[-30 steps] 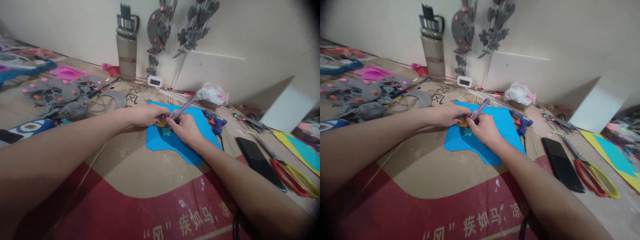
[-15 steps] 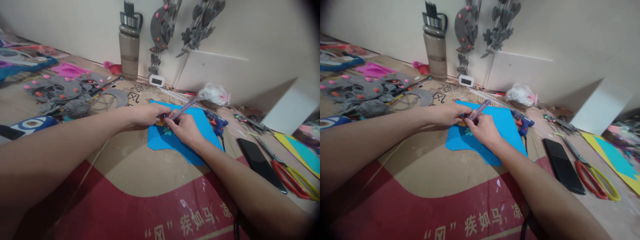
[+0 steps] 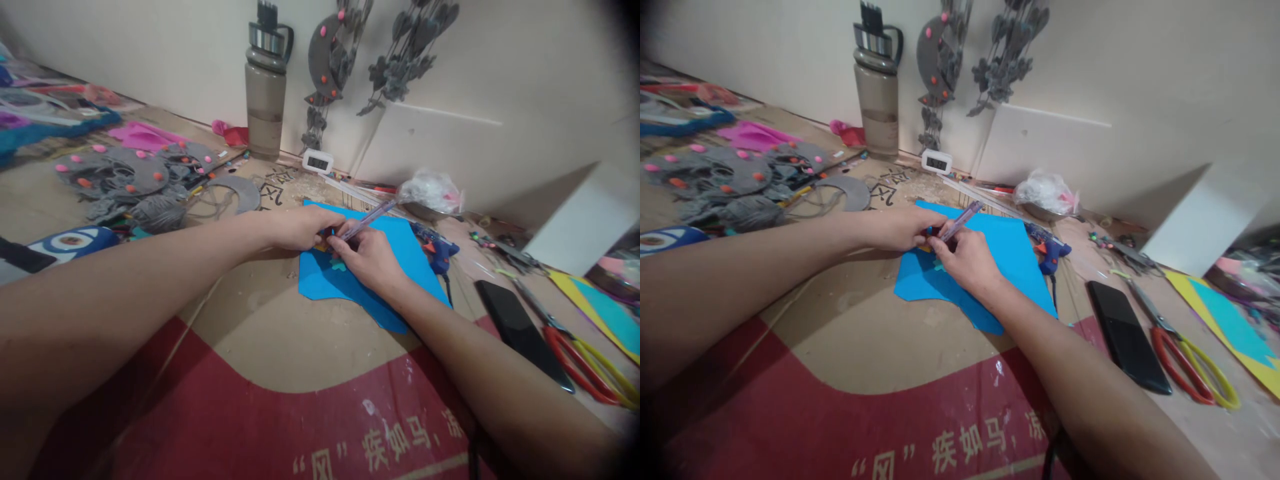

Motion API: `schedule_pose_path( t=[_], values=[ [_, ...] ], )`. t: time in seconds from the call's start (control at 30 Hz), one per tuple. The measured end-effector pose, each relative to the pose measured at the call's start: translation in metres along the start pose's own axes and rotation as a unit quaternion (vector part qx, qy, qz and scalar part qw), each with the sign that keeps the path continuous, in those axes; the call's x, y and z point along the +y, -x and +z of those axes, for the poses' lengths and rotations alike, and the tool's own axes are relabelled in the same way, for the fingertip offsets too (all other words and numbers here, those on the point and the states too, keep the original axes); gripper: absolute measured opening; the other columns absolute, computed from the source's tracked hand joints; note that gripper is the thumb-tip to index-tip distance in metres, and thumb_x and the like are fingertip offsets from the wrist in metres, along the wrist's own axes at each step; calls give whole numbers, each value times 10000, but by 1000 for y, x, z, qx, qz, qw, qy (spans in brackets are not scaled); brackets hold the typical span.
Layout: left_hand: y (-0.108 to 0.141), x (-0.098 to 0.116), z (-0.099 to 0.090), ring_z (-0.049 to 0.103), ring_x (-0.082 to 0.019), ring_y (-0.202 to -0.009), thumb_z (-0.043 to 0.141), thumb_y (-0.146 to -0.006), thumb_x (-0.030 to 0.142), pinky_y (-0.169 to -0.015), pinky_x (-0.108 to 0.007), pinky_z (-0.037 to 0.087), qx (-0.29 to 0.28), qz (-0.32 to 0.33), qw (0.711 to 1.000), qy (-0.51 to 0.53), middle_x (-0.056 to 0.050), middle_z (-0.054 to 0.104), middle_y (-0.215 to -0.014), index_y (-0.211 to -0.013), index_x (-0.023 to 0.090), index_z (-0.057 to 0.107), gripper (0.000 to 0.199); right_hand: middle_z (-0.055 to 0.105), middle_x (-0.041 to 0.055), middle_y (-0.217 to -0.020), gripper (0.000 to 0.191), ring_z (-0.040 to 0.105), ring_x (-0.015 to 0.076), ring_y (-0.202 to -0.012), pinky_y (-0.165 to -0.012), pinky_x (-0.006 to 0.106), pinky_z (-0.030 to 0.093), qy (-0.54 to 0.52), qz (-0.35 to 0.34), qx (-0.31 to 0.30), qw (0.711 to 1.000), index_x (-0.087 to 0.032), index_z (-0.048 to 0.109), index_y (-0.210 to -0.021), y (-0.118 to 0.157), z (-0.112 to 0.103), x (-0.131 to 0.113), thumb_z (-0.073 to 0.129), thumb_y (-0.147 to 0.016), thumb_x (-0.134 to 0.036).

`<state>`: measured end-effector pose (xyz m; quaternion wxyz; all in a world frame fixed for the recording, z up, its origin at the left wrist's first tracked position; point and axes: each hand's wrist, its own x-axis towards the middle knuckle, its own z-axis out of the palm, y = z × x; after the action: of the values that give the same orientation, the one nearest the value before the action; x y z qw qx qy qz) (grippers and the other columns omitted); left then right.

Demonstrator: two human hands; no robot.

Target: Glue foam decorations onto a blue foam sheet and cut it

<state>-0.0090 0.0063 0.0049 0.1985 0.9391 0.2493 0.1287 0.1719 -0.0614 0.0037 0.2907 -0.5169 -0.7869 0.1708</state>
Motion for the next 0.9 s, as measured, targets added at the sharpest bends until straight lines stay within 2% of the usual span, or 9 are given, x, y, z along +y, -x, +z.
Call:
schedule_pose_path(
  t=[0.43, 0.67, 0.8, 0.9],
  values=[
    [-1, 11, -5, 609, -167, -826, 585, -776, 81, -679, -251, 391, -11, -33, 999, -4, -16, 680, -943, -960, 183, 612, 212, 735, 47, -754, 235, 680, 180, -694, -646, 290, 466, -32, -3, 3, 999, -186, 678, -725, 0, 3, 1, 623, -911, -319],
    [1, 2, -1, 613, -182, -859, 543, -781, 61, -690, -260, 407, 0, -8, 1000, -13, -32, 676, -968, -992, 188, 608, 255, 696, 10, -691, 283, 657, 168, -658, -650, 289, 491, -130, -22, 61, 989, -212, 610, -805, 6, 0, 8, 595, -927, -468],
    [1, 1, 0, 610, -183, -884, 533, -800, 62, -725, -266, 419, -3, -17, 1000, -26, -42, 672, -984, -994, 186, 609, 242, 724, 20, -737, 279, 689, 185, -713, -709, 306, 511, -150, -21, 45, 987, -210, 635, -849, 9, -8, 8, 593, -939, -471],
    [1, 5, -1, 609, -184, -928, 535, -806, 58, -765, -266, 424, -5, -22, 999, -26, -47, 672, -1017, -1009, 182, 613, 250, 740, 36, -843, 301, 694, 186, -796, -765, 310, 504, -110, -37, 19, 993, -205, 675, -808, 10, -13, 6, 566, -962, -439]
  ],
)
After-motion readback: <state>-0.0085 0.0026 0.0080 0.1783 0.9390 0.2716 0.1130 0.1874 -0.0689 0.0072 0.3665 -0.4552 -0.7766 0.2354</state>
